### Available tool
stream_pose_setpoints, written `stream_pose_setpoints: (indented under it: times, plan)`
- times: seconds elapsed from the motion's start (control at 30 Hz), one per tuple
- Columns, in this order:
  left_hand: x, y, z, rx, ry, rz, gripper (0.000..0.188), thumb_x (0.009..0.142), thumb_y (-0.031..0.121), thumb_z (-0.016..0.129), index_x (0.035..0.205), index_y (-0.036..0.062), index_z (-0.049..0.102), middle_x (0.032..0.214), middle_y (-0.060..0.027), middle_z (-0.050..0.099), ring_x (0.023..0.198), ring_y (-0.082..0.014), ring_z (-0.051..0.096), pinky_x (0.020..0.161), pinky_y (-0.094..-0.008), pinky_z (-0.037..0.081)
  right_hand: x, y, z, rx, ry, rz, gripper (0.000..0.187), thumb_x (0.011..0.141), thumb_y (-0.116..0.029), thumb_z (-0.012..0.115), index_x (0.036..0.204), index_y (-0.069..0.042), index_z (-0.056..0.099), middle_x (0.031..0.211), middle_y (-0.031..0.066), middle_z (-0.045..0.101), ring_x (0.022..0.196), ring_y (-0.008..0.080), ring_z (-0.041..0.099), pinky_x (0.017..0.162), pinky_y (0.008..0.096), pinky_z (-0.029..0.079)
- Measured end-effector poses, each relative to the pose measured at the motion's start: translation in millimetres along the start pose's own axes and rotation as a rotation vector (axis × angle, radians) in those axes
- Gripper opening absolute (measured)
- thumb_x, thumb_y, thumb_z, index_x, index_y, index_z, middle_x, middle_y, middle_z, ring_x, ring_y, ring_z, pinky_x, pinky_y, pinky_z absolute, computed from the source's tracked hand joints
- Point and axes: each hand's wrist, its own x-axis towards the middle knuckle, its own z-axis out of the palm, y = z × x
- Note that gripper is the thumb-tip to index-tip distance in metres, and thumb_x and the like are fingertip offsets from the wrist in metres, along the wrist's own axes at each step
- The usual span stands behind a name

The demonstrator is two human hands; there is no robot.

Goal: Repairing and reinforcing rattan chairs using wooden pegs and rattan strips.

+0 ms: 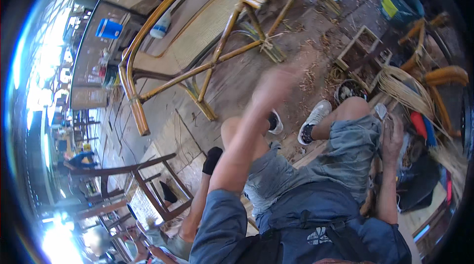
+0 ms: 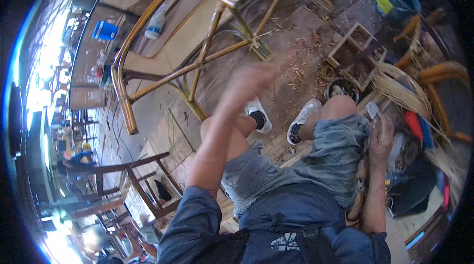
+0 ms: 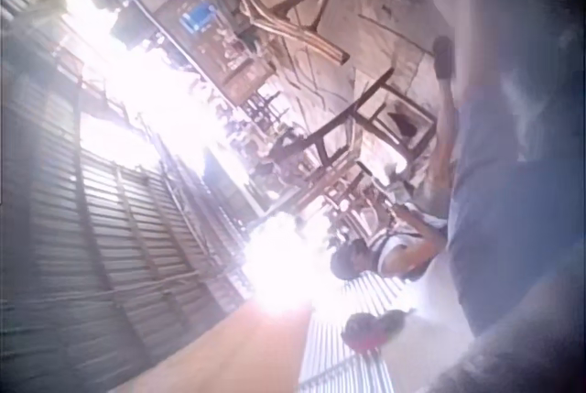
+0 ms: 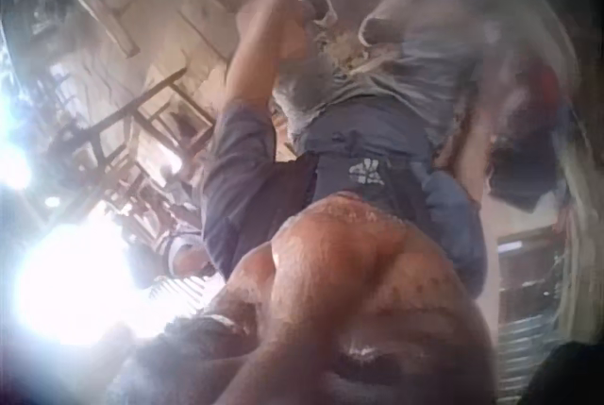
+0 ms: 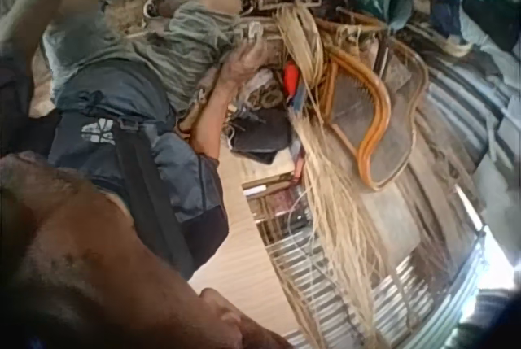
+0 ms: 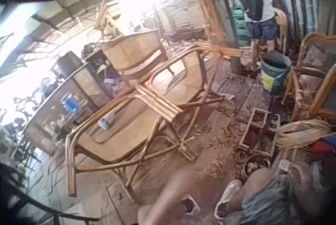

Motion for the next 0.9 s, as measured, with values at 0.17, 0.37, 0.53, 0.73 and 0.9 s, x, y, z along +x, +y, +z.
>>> stream_pose_setpoints:
  times: [0.17,0.37,0.53,0.73,0.9]
  plan:
    - [0,20,52,-0.015,-0.303,0.369,0.037,0.081,0.017,0.054,0.112,-0.0037,0.049,0.08,-0.0215,0.062,0.075,-0.0301,0.063,0.064,-0.0383,0.048,56,-116,33,-0.155,-0.347,-0.579,0.033,0.072,-0.003,0.059,0.106,-0.004,0.057,0.108,0.0159,0.055,0.104,0.0321,0.05,0.091,0.0414,0.037]
    - [42,9,-6,0.226,-0.161,0.393,0.034,0.079,0.017,0.052,0.105,-0.0042,0.05,0.076,-0.0207,0.062,0.072,-0.0307,0.063,0.062,-0.0389,0.048,61,-117,50,0.263,-0.422,-0.12,0.019,0.082,-0.006,0.056,0.1,0.0,0.056,0.098,0.016,0.058,0.094,0.0311,0.054,0.082,0.0381,0.042]
    - [57,0,6,0.037,-0.502,0.376,0.038,0.077,0.018,0.054,0.106,-0.006,0.05,0.076,-0.0215,0.062,0.072,-0.0321,0.063,0.063,-0.0395,0.048,81,-142,91,0.156,-0.781,-0.23,0.026,0.076,-0.002,0.06,0.101,0.001,0.056,0.098,0.018,0.056,0.095,0.0339,0.053,0.083,0.0396,0.042]
    - [105,-23,0,0.587,-0.407,0.076,0.051,0.079,0.024,0.057,0.118,-0.0068,0.045,0.076,-0.0194,0.063,0.072,-0.0323,0.063,0.064,-0.038,0.049,84,-140,102,0.394,-0.405,-0.313,0.035,0.07,-0.006,0.062,0.105,-0.004,0.055,0.095,0.0158,0.057,0.088,0.0313,0.055,0.073,0.0423,0.045]
    - [105,-13,6,0.208,-0.796,0.131,0.057,0.081,0.028,0.058,0.123,-0.0061,0.041,0.081,-0.017,0.063,0.076,-0.0299,0.062,0.069,-0.0382,0.048,95,-117,142,0.237,-0.534,-0.437,0.042,0.075,-0.009,0.06,0.115,-0.005,0.047,0.091,0.0145,0.056,0.084,0.0303,0.056,0.066,0.0389,0.045]
